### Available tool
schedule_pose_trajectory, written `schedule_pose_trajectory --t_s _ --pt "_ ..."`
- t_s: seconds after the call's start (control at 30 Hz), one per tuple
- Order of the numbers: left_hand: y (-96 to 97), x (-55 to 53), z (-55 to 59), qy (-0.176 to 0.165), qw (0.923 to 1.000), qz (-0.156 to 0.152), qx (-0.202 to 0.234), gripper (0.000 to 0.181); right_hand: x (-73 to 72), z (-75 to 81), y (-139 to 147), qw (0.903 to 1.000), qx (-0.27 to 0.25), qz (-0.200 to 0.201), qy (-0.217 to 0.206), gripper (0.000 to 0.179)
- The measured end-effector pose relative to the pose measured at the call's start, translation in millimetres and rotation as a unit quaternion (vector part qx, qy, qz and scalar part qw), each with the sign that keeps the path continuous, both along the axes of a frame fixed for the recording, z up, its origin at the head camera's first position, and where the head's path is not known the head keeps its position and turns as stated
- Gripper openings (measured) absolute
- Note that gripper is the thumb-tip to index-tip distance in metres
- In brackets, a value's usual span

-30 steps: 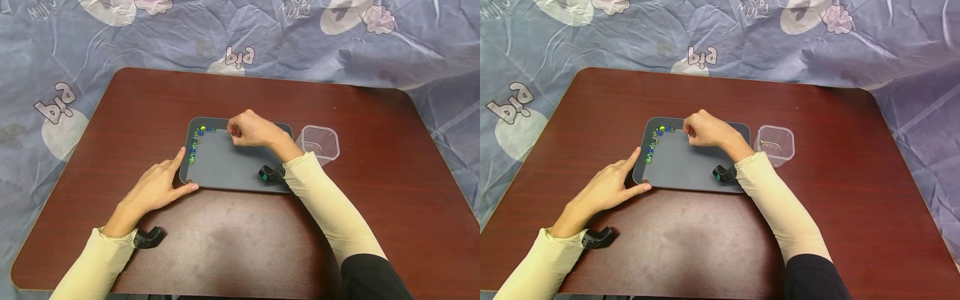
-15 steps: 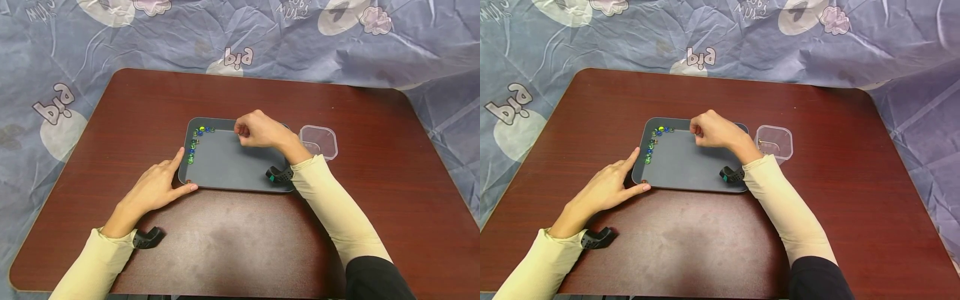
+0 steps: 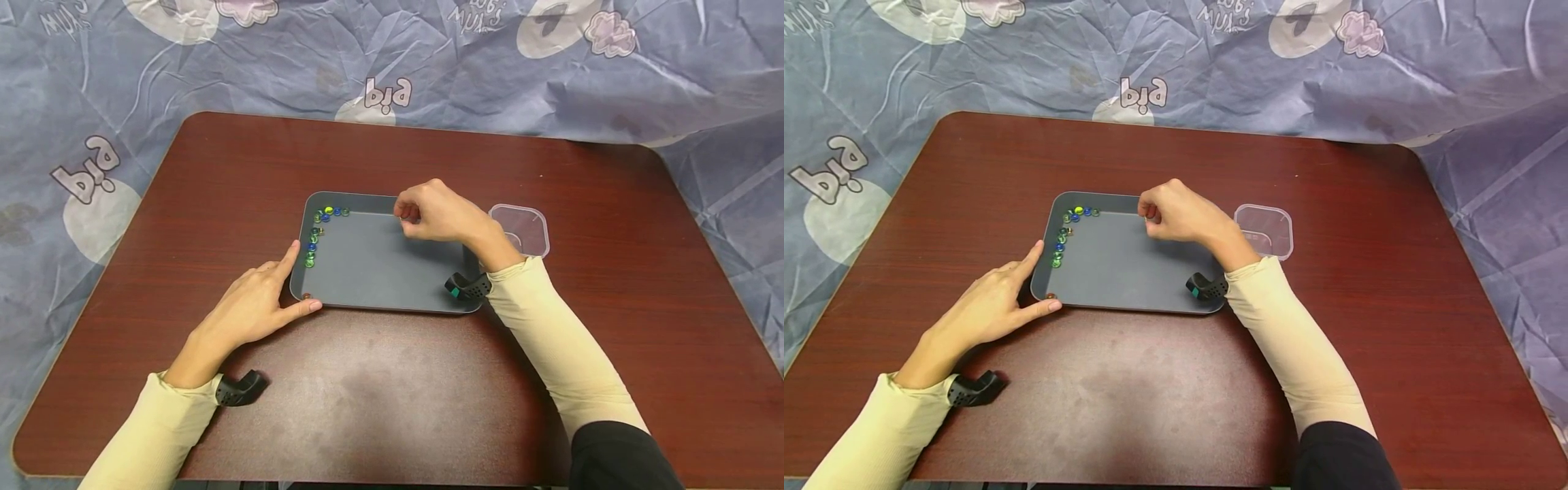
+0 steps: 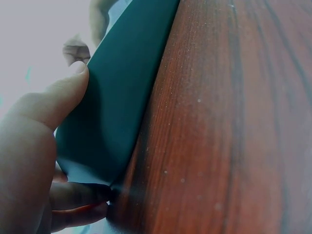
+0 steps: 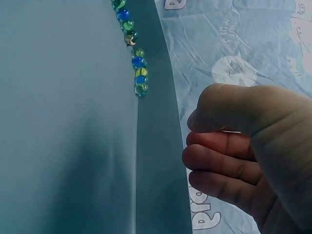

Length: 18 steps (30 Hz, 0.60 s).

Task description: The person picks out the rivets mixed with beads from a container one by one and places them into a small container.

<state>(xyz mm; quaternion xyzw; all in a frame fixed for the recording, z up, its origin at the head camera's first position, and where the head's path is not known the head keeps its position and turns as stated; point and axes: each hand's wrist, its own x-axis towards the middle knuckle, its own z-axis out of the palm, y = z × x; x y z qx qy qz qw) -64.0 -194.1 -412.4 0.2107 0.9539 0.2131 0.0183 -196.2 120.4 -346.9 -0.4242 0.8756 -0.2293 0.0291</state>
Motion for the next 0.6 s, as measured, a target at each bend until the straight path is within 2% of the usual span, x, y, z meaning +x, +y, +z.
schedule_pose_trajectory --t_s 0.6 --pt "-0.1 0.0 -0.3 0.001 1.0 0.0 -0.001 0.102 4.5 2.4 21 0.9997 -0.013 -0.014 0.016 0.01"
